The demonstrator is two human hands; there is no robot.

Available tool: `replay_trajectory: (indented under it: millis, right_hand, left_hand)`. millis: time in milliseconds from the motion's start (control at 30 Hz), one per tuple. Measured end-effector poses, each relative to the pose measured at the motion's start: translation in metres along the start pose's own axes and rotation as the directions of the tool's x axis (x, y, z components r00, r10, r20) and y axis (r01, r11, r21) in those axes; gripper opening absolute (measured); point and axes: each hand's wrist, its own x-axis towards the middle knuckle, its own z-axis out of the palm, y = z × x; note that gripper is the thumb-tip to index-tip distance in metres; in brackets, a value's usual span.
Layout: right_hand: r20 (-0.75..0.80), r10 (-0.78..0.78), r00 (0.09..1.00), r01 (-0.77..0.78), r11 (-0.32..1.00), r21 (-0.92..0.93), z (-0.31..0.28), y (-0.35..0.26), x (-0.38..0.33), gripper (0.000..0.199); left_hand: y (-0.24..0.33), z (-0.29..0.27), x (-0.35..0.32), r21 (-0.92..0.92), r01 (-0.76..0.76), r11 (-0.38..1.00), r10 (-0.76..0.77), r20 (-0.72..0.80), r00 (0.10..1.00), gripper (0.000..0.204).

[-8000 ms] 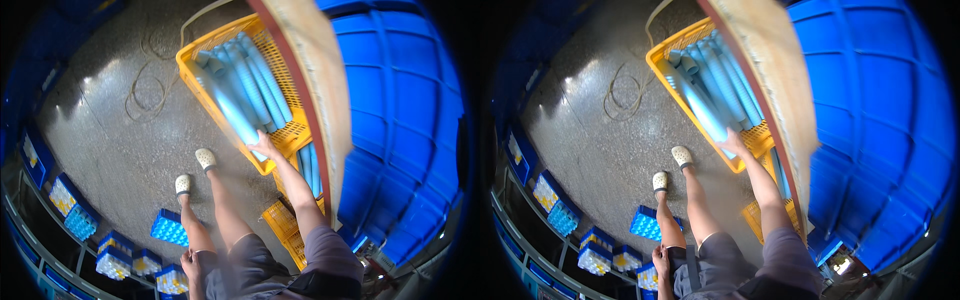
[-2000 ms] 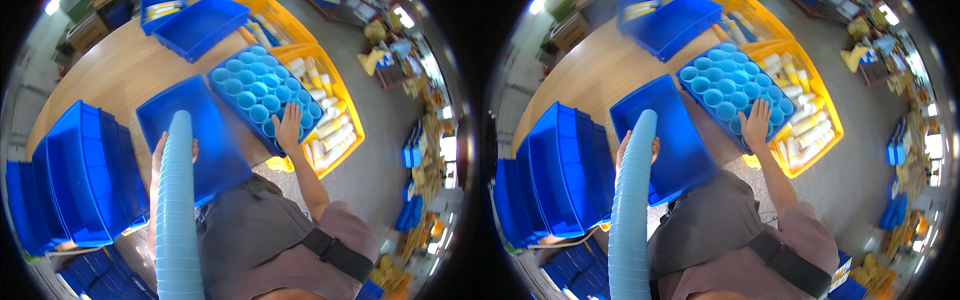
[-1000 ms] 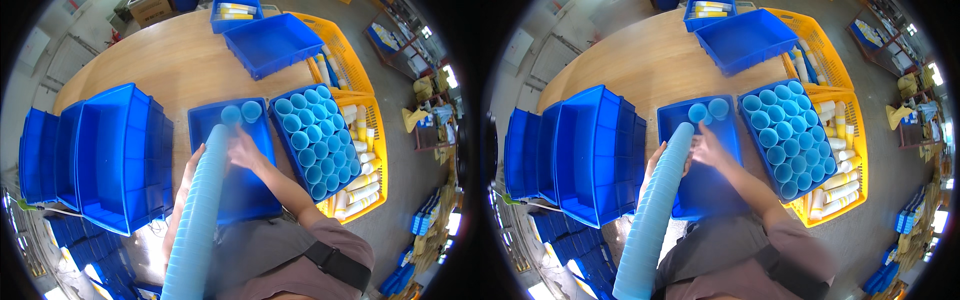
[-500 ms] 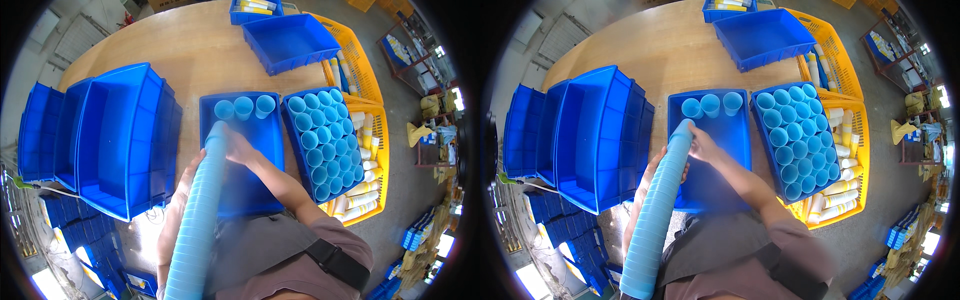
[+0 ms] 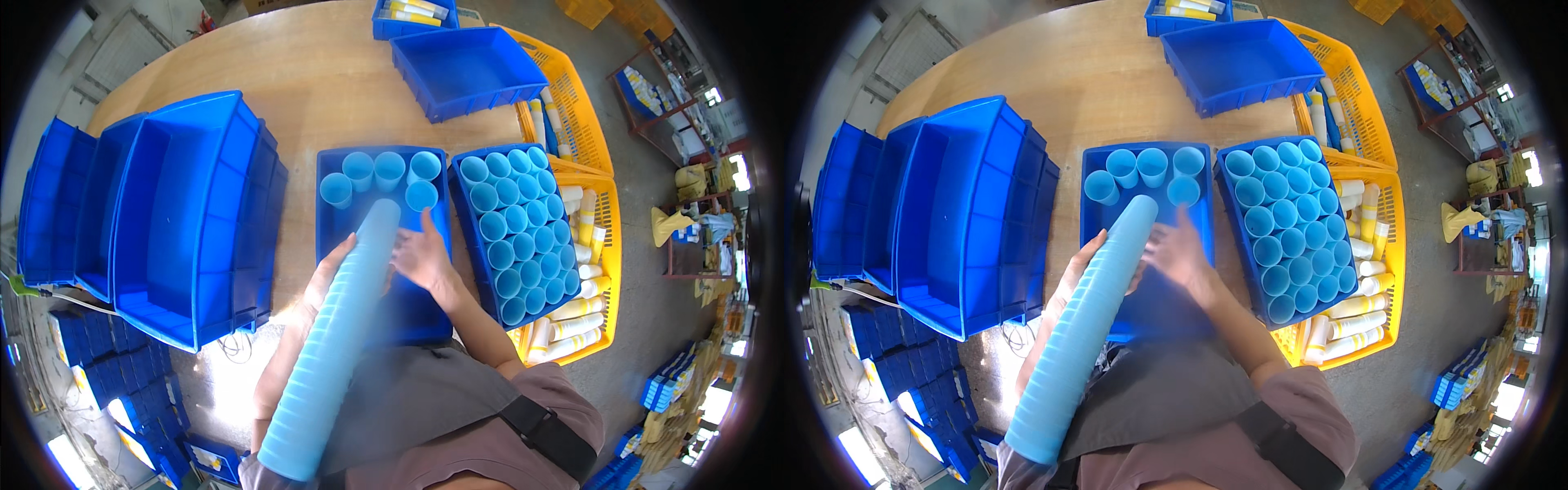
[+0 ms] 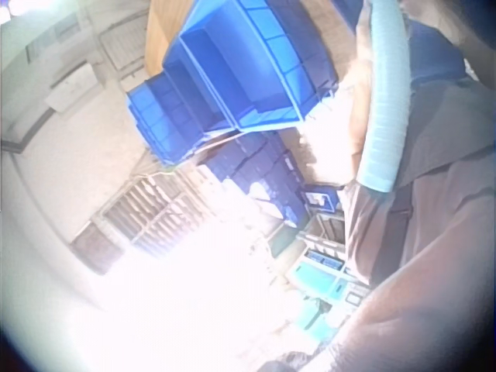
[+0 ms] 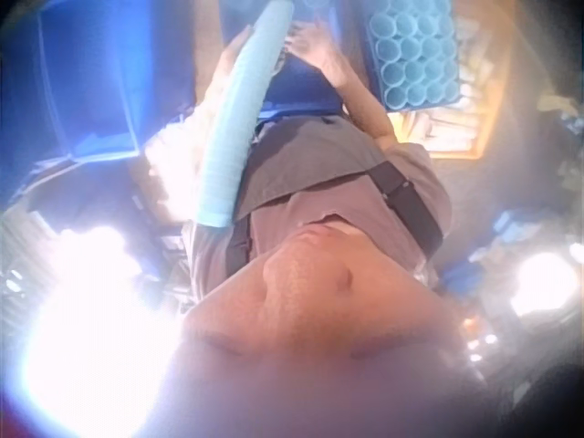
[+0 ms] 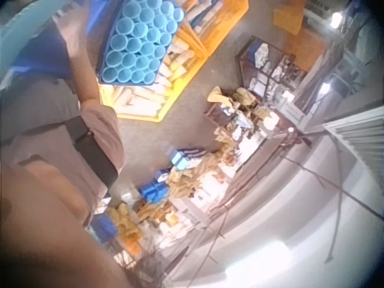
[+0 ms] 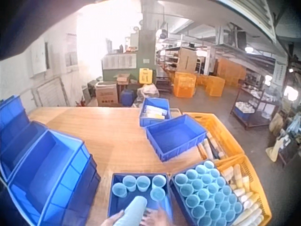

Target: The person uses a green handheld tool to scrape or clean the inside of small plastic cups arranged in blue trays, then places the cups into trays and stacks them. The person also uses a long flexible tube to blow air into the cups to remove debris, repeating the process across multiple trays.

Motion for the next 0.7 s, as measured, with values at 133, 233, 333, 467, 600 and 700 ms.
replay_trajectory:
  millis: [133, 233, 333, 467, 600, 700]
  right_hand:
    - [0.029, -0.222, 0.975, 0.167, 0.633, -0.756, 0.01, 0.012, 0.01, 0.06]
    - [-0.284, -0.174, 0.943, 0.109, 0.967, -0.23, 0.014, 0.014, 0.014, 0.062]
    - [-0.185, 0.096, 0.978, -0.116, 0.989, -0.096, 0.017, 0.024, 0.017, 0.062]
    - [0.051, -0.186, 0.981, 0.15, 0.566, -0.811, 0.026, 0.039, 0.034, 0.057]
    - [-0.081, 0.089, 0.993, -0.1, 0.984, -0.148, 0.031, 0.044, 0.034, 0.054]
    - [0.042, -0.014, 0.999, 0.037, 0.78, -0.624, 0.029, 0.049, 0.032, 0.05]
  left_hand:
    - [0.0, -0.01, -0.004, -0.014, 0.03, 0.999, -0.028, 0.075, 0.997, 0.041]
    - [0.0, -0.023, -0.008, -0.197, 0.057, 0.979, -0.048, 0.047, 0.998, 0.059]
    - [0.0, -0.038, -0.013, -0.079, -0.086, 0.993, 0.086, 0.005, 0.996, 0.063]
    - [0.004, -0.055, -0.024, -0.073, -0.055, 0.996, 0.055, 0.004, 0.998, 0.066]
    - [0.0, -0.066, -0.039, -0.112, -0.089, 0.99, 0.087, -0.03, 0.996, 0.068]
    - [-0.008, -0.07, -0.052, 0.004, -0.1, 0.995, 0.099, 0.069, 0.993, 0.07]
